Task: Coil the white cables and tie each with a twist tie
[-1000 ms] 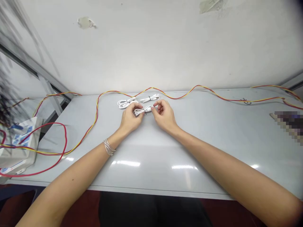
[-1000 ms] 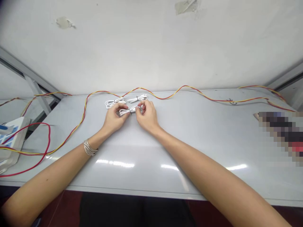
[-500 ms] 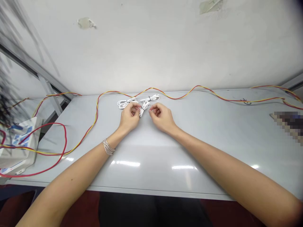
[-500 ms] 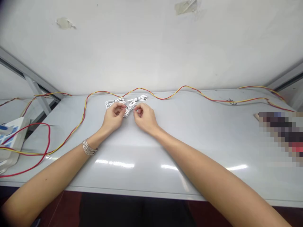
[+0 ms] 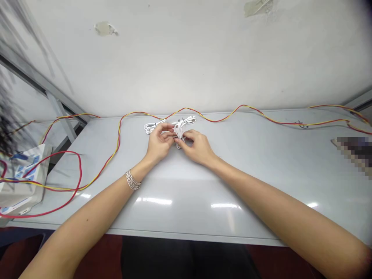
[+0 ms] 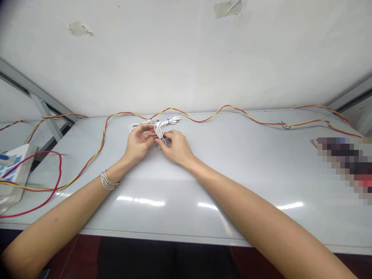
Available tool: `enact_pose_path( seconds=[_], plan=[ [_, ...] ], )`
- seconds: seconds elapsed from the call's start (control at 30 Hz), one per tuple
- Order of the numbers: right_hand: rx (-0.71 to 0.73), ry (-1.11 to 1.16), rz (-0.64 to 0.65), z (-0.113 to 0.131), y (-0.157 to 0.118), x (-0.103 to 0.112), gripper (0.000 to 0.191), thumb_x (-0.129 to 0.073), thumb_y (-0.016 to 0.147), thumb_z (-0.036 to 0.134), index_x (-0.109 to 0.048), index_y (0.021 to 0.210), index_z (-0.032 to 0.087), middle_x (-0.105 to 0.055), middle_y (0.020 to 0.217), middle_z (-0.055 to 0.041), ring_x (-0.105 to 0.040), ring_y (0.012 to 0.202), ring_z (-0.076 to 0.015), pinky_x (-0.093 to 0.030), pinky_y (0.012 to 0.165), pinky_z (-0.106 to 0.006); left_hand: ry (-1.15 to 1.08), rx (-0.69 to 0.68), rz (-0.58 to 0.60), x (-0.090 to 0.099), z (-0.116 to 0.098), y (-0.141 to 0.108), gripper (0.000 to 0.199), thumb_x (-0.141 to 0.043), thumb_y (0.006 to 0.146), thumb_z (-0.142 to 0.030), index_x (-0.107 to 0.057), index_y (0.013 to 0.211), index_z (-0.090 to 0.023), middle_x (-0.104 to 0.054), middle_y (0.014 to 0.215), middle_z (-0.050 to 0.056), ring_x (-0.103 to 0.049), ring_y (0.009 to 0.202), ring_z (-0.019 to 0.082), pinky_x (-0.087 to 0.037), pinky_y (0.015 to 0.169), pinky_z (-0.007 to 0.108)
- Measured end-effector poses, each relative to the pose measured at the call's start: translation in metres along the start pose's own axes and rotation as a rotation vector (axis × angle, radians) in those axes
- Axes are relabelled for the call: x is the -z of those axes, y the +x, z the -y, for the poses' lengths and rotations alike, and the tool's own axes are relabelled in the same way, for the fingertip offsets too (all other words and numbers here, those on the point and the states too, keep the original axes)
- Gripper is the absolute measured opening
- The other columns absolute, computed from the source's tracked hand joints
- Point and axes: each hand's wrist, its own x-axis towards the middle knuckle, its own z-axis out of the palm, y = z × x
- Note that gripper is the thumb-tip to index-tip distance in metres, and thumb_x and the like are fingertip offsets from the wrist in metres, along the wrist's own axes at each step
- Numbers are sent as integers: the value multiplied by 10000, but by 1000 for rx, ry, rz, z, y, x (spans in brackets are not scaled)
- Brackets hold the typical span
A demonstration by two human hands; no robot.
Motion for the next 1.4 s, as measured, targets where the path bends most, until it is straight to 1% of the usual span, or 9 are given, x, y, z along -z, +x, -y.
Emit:
enact_pose_path(
  seconds=[0.1,0.17,0.3,0.47,0.7,0.9,1.03,1.23,1.4],
  plan=[
    [-28,19,-6,-3,0,-1,236,-582,910,280,-726,1088,225,-726,911,-47,-641,827,-205,-478,772,-343,38,20,7,0,0,-1,404,-784,656,-155,-562,990,-202,-615,944,22,-683,842,165,-582,812,356],
    [-38,42,-14,-4,0,-2,253,-583,904,280,-716,1114,235,-735,933,-43,-648,836,-209,-482,764,-345,73,0,19,1,0,-1,381,-781,695,-218,-560,1004,-195,-630,907,28,-675,826,169,-580,799,363],
    [-38,66,-15,-4,1,-3,237,-576,895,267,-715,1085,235,-744,958,-41,-654,838,-208,-482,760,-337,92,-31,63,2,-1,-2,402,-772,708,-256,-551,1040,-201,-656,911,48,-668,835,171,-569,779,351],
    [-14,22,3,-3,1,0,211,-531,879,216,-719,973,209,-726,859,-40,-628,775,-198,-445,718,-313,101,-50,116,1,-3,-3,501,-815,681,-272,-534,1092,-216,-644,957,47,-663,839,162,-550,736,311],
    [20,17,17,-3,0,1,198,-519,881,223,-707,938,193,-734,907,-48,-619,804,-200,-436,752,-312,99,-56,93,-1,-3,-4,536,-849,674,-327,-511,1070,-203,-633,1018,55,-661,873,151,-545,753,272],
    [12,22,8,-4,0,0,197,-529,895,249,-712,951,203,-717,837,-34,-613,773,-192,-434,736,-302,58,-56,81,-3,-3,-4,516,-845,678,-345,-518,1056,-216,-600,1172,72,-681,854,141,-558,767,283],
    [21,26,11,-4,1,0,224,-506,931,287,-714,944,206,-708,825,-34,-601,755,-187,-430,729,-301,75,-56,76,-3,-3,-4,497,-818,717,-397,-511,1066,-220,-624,1146,77,-695,892,162,-568,812,303],
    [-8,22,1,-4,1,-1,199,-537,922,269,-718,976,203,-710,837,-42,-605,757,-187,-430,736,-298,12,-64,147,-2,-3,-3,455,-782,766,-413,-504,1069,-221,-659,1067,69,-696,941,176,-567,873,324],
    [12,-35,16,-6,0,-3,219,-525,930,256,-718,1017,200,-698,834,-49,-603,774,-189,-442,766,-311,-12,-87,127,-2,-1,-2,448,-806,745,-381,-521,1049,-217,-635,1086,61,-704,892,166,-568,842,317]
  ],
)
